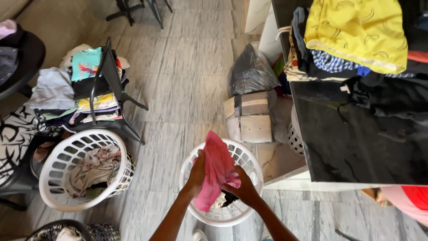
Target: The person is taking various items of clothing out of a laundry basket and folding them on a table in a laundry shop.
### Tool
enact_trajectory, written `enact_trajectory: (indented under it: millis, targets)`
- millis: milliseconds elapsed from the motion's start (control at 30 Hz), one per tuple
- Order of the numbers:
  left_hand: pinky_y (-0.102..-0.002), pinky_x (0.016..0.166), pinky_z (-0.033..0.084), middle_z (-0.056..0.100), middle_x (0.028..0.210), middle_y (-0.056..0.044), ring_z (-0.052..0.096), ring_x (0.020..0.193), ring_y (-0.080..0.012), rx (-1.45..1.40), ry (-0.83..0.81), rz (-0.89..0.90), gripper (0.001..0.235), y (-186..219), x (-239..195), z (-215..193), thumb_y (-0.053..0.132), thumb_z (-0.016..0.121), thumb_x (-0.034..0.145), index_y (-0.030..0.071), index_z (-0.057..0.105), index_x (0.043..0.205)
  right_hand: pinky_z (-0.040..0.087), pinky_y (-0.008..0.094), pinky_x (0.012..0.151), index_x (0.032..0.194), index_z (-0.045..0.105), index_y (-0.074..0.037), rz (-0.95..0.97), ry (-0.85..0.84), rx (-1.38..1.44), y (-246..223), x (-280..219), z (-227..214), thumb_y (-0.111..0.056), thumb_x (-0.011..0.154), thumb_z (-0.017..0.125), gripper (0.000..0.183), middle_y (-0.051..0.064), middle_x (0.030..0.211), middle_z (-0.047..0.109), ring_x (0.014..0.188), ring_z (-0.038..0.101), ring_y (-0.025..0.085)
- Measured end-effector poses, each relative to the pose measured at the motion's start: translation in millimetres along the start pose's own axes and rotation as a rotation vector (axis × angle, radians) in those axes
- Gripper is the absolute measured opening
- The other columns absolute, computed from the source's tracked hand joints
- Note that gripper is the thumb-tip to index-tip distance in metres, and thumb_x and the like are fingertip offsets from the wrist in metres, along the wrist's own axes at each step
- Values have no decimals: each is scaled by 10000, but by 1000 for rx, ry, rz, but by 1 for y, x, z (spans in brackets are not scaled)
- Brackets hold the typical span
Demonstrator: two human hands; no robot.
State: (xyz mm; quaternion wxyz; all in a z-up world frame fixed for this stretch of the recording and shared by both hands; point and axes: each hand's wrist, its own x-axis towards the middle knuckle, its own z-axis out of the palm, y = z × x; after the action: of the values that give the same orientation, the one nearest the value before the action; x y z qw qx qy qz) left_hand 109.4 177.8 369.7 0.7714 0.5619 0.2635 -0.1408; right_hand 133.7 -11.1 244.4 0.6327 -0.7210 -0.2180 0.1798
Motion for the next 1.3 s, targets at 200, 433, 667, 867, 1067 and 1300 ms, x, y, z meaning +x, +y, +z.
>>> enact_trajectory:
  millis: [200,433,667,867,1067,1300]
  targets:
    - [-456,952,488,690,888,-78,655,937,-271,460,22,439,445,-53,67,-5,451,495,1078,98,732,947,497,392,916,1074,677,-75,-29,231,192,-56,34,-35,-120,982,705,107,35,960,682,904,615,174]
    - [-398,688,508,665,630,-123,593,631,-227,489,419,802,432,2,54,-14,398,586,1059,86,729,796,528,419,807,962,757,-80,-317,408,-229,-95,51,-157,-37,998,615,153,103,825,700,800,653,220]
    - [-450,769,491,670,747,-192,622,784,-320,476,835,700,430,12,110,-155,329,523,1097,33,753,887,626,345,677,1025,507,-266,-341,809,483,-82,68,-348,-303,1187,456,174,-3,863,621,735,709,182]
    - [-394,640,442,620,597,-56,561,622,-207,379,891,614,485,44,83,-141,425,606,1044,159,692,648,654,350,571,894,504,-249,-300,1049,296,-94,61,-398,-282,1199,514,307,-27,723,560,627,676,142]
    - [-448,893,465,559,1057,-86,563,1022,-322,949,855,872,387,77,52,-56,338,827,792,143,693,1098,648,466,734,947,601,-183,-251,674,248,-168,70,-306,-195,1113,521,185,34,900,661,814,701,185]
    - [-459,964,527,763,1107,-143,645,1060,-216,425,-401,1061,322,118,44,123,256,783,910,46,747,1151,491,297,795,856,660,-62,-565,51,-205,-298,61,-173,-139,1021,673,182,-25,823,484,853,506,108]
